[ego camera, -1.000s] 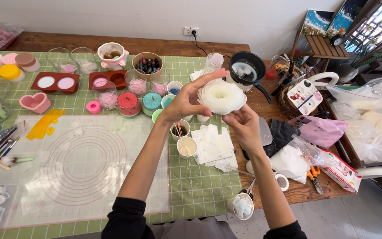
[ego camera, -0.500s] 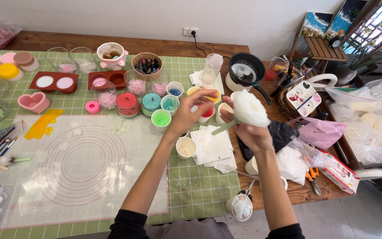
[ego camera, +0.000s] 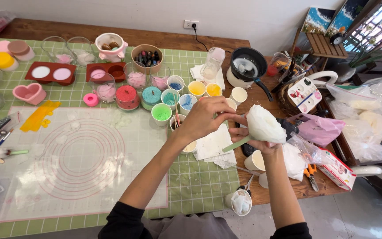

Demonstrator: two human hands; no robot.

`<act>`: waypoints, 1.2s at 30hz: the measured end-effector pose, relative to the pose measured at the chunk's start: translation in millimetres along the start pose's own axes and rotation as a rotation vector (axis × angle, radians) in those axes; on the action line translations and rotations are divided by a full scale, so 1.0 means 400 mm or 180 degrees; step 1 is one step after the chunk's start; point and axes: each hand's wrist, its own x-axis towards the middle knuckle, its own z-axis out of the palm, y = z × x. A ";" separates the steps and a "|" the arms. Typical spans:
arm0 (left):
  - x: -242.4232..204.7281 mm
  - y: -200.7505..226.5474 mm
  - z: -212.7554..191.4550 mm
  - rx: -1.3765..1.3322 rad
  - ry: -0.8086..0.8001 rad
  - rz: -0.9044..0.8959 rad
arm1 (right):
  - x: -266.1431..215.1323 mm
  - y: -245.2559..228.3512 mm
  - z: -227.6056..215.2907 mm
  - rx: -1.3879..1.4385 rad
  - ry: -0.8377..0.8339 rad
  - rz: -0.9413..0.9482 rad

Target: The recorder is assembling and shaping a white flower-shaped wax candle at a workbench.

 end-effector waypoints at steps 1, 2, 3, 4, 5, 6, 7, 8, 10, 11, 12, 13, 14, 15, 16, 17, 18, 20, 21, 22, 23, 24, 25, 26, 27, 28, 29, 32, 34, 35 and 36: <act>-0.005 -0.002 0.007 -0.0014 -0.0005 -0.0006 | -0.008 0.004 -0.003 0.0002 0.0016 0.0000; -0.009 -0.003 0.014 -0.0086 0.0006 -0.0084 | -0.014 0.006 -0.006 0.0026 0.0018 0.0000; -0.013 -0.005 0.020 -0.0158 0.0017 -0.0162 | -0.020 0.009 -0.009 0.0049 0.0020 0.0001; -0.015 -0.005 0.025 -0.0166 0.0014 -0.0163 | -0.021 0.011 -0.009 0.0048 0.0028 -0.0001; -0.016 -0.006 0.030 -0.0361 -0.0027 -0.0497 | -0.022 0.014 -0.009 0.0031 0.0067 0.0004; -0.019 -0.006 0.036 -0.0555 -0.0070 -0.0836 | -0.024 0.017 -0.008 0.0018 0.0107 0.0013; -0.028 -0.028 0.051 -0.0561 -0.0072 -0.0842 | -0.022 0.016 -0.008 0.0021 0.0115 0.0014; -0.039 -0.051 0.067 -0.0930 -0.0109 -0.1085 | -0.020 0.017 -0.007 -0.0030 0.0012 0.0058; -0.059 -0.076 0.084 -0.1302 -0.0144 -0.1337 | -0.019 0.023 -0.002 -0.0076 -0.0085 0.0106; -0.068 -0.080 0.086 -0.1944 -0.0060 -0.1452 | -0.019 0.027 0.001 -0.0029 -0.0089 0.0139; -0.077 -0.083 0.087 -0.2583 0.0030 -0.1564 | -0.019 0.033 0.005 0.0023 -0.0094 0.0173; -0.092 -0.090 0.083 -0.2582 0.0034 -0.1577 | -0.022 0.038 0.006 0.0034 -0.0090 0.0177; -0.106 -0.098 0.077 -0.2693 0.0175 -0.1616 | -0.025 0.042 0.006 0.0070 -0.0160 0.0180; -0.121 -0.106 0.072 -0.2802 0.0317 -0.1655 | -0.028 0.047 0.007 0.0106 -0.0230 0.0181; -0.128 -0.100 0.070 -0.2802 0.0321 -0.1665 | -0.035 0.053 0.005 0.0115 -0.0226 0.0185; -0.134 -0.095 0.068 -0.2394 0.0370 -0.1598 | -0.042 0.059 0.002 0.0141 -0.0198 0.0162; -0.145 -0.088 0.066 -0.1988 0.0420 -0.1542 | -0.052 0.068 0.000 0.0176 -0.0164 0.0144; -0.156 -0.056 0.068 -0.1736 0.0442 -0.1513 | -0.062 0.086 0.002 0.0184 -0.0082 0.0102; -0.159 -0.040 0.068 -0.1483 0.0457 -0.1461 | -0.066 0.094 0.002 0.0174 -0.0010 0.0049; -0.164 -0.043 0.072 -0.1482 0.0454 -0.1473 | -0.071 0.102 -0.006 0.0184 -0.0004 0.0050; -0.168 -0.046 0.077 -0.1416 0.0479 -0.1392 | -0.076 0.110 -0.015 0.0147 -0.0013 0.0062; -0.172 -0.048 0.083 -0.1353 0.0502 -0.1311 | -0.082 0.117 -0.022 0.0109 -0.0018 0.0073; -0.182 -0.068 0.092 -0.1356 0.0497 -0.1323 | -0.085 0.122 -0.016 0.0117 -0.0009 0.0073; -0.189 -0.089 0.102 -0.1560 0.0466 -0.1360 | -0.086 0.124 -0.010 -0.0010 -0.0080 0.0089; -0.196 -0.109 0.111 -0.1763 0.0434 -0.1397 | -0.087 0.127 -0.004 -0.0136 -0.0152 0.0105; -0.214 -0.135 0.119 -0.1763 0.0426 -0.1397 | -0.108 0.134 -0.019 -0.0136 -0.0149 0.0097; -0.231 -0.160 0.127 -0.1861 0.0322 -0.1560 | -0.128 0.141 -0.033 -0.0133 0.0913 0.0258; -0.270 -0.171 0.128 -0.1508 -0.0069 -0.1826 | -0.087 0.115 0.088 0.0094 0.1278 0.0289; -0.313 -0.165 0.143 -0.1054 -0.0346 -0.1929 | -0.059 0.100 0.154 0.0318 0.0581 0.0177; -0.343 -0.166 0.162 -0.0426 -0.0720 -0.1962 | -0.059 0.100 0.152 -0.0278 0.0679 0.0155; -0.371 -0.170 0.180 0.0209 -0.1086 -0.1971 | -0.057 0.098 0.149 -0.0879 0.0770 0.0128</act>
